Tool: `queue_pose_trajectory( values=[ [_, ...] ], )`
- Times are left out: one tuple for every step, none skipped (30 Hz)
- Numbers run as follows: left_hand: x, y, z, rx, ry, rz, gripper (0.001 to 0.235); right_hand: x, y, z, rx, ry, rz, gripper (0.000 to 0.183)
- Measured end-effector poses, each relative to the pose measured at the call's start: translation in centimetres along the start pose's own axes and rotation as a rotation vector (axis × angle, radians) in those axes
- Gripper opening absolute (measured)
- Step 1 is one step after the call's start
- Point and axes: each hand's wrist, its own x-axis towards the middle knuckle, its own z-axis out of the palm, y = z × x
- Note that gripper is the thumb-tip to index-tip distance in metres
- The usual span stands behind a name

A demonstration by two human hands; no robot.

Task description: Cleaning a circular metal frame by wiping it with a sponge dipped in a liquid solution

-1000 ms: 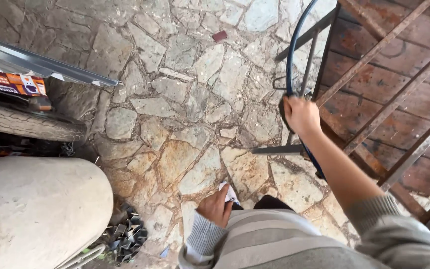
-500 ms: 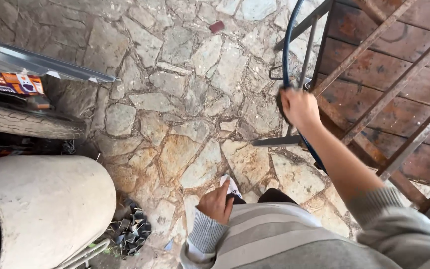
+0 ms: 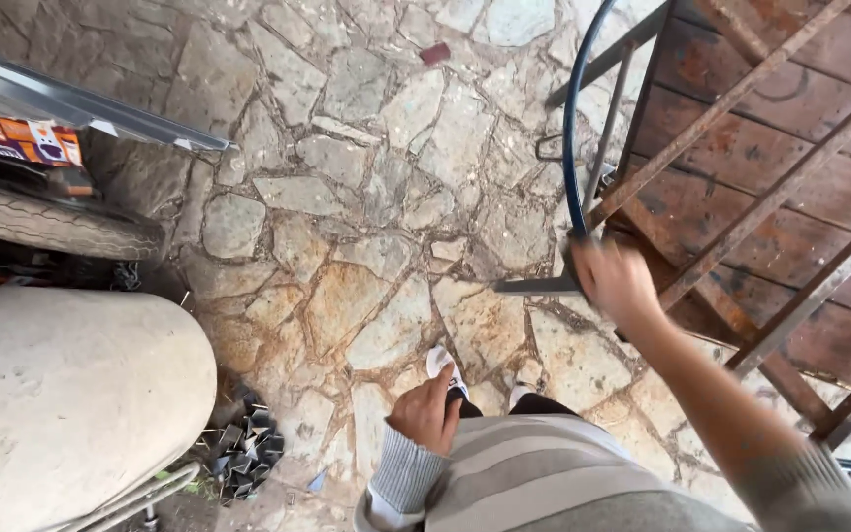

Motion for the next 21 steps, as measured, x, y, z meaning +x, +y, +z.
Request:
queue_pose_trajectory(
  values=[
    [-0.4, 0.2, -0.3, -0.010, 0.035, 0.044, 0.047, -3.5, 1.1, 1.3, 0.025, 0.062, -0.052, 0.018],
    [-0.8, 0.5, -0.6, -0.020, 0.071, 0.088, 0.046, -7.0, 2.3, 2.7, 0.051, 0.124, -0.103, 0.028],
    [-0.9, 0.6, 0.1, -0.028, 0.071, 0.077, 0.046, -5.8, 2.0, 2.1, 0.045, 0.114, -0.110, 0.028],
    [-1.2, 0.8, 0.8, 0.003, -0.050, 0.011, 0.048, -4.7, 1.7, 1.5, -0.001, 0.063, -0.093, 0.022],
    [-1.2, 0.5, 1.2, 0.041, -0.174, -0.039, 0.051, -3.6, 1.2, 1.2, -0.039, 0.021, -0.065, 0.022],
    [-1.6, 1.2, 1.2, 0.042, -0.178, -0.035, 0.051, -1.5, -0.1, -0.3, -0.036, 0.020, -0.060, 0.022],
    [-1.3, 1.6, 1.3, 0.026, -0.219, -0.029, 0.052, 1.5, -1.5, -2.1, 0.037, -0.025, 0.034, 0.020],
    [-1.1, 2.1, 1.3, 0.010, -0.259, -0.023, 0.053, 4.4, -2.9, -3.9, 0.111, -0.070, 0.126, 0.020],
    [-0.6, 2.6, 0.0, 0.012, -0.272, -0.018, 0.053, 4.6, -2.3, -3.0, 0.119, -0.075, 0.136, 0.020],
    [0.0, 3.1, -1.2, -0.013, -0.189, 0.055, 0.053, 4.9, -1.6, -2.1, 0.097, -0.031, 0.078, 0.020],
    [1.4, 3.8, -2.0, -0.042, -0.090, 0.126, 0.052, 6.0, -0.7, -1.6, 0.066, 0.024, 0.011, 0.024],
    [1.1, 4.0, -1.5, -0.043, -0.085, 0.131, 0.052, 2.2, 0.2, -0.6, 0.063, 0.030, 0.013, 0.024],
    [0.9, 4.1, -1.0, -0.019, -0.020, 0.098, 0.048, -1.0, 0.8, 0.4, 0.060, 0.043, -0.053, 0.023],
    [0.6, 4.1, -0.5, 0.005, 0.044, 0.065, 0.044, -4.1, 1.4, 1.5, 0.058, 0.057, -0.118, 0.023],
    [0.2, 4.4, -0.7, 0.001, 0.048, 0.052, 0.044, -6.0, 1.8, 1.6, 0.052, 0.050, -0.129, 0.023],
    [-0.1, 4.7, -0.9, 0.014, -0.010, 0.041, 0.049, -7.9, 2.3, 1.7, 0.080, 0.076, -0.137, 0.026],
    [-0.5, 5.0, -1.2, 0.031, -0.062, 0.022, 0.055, -9.4, 2.7, 1.7, 0.109, 0.104, -0.156, 0.033],
    [-1.4, 5.5, -0.4, 0.031, -0.053, 0.000, 0.055, -7.1, 1.4, -0.1, 0.106, 0.098, -0.179, 0.033],
    [-1.7, 5.4, 0.2, -0.006, -0.074, -0.021, 0.058, -5.0, 0.0, -1.6, 0.104, 0.005, -0.093, 0.029],
    [-2.0, 5.3, 0.9, -0.043, -0.095, -0.041, 0.061, -2.8, -1.3, -3.2, 0.104, -0.087, -0.006, 0.026],
    [-1.6, 5.9, 0.6, -0.045, -0.096, -0.054, 0.061, -0.5, -0.8, -2.7, 0.101, -0.096, -0.014, 0.026]
  ],
)
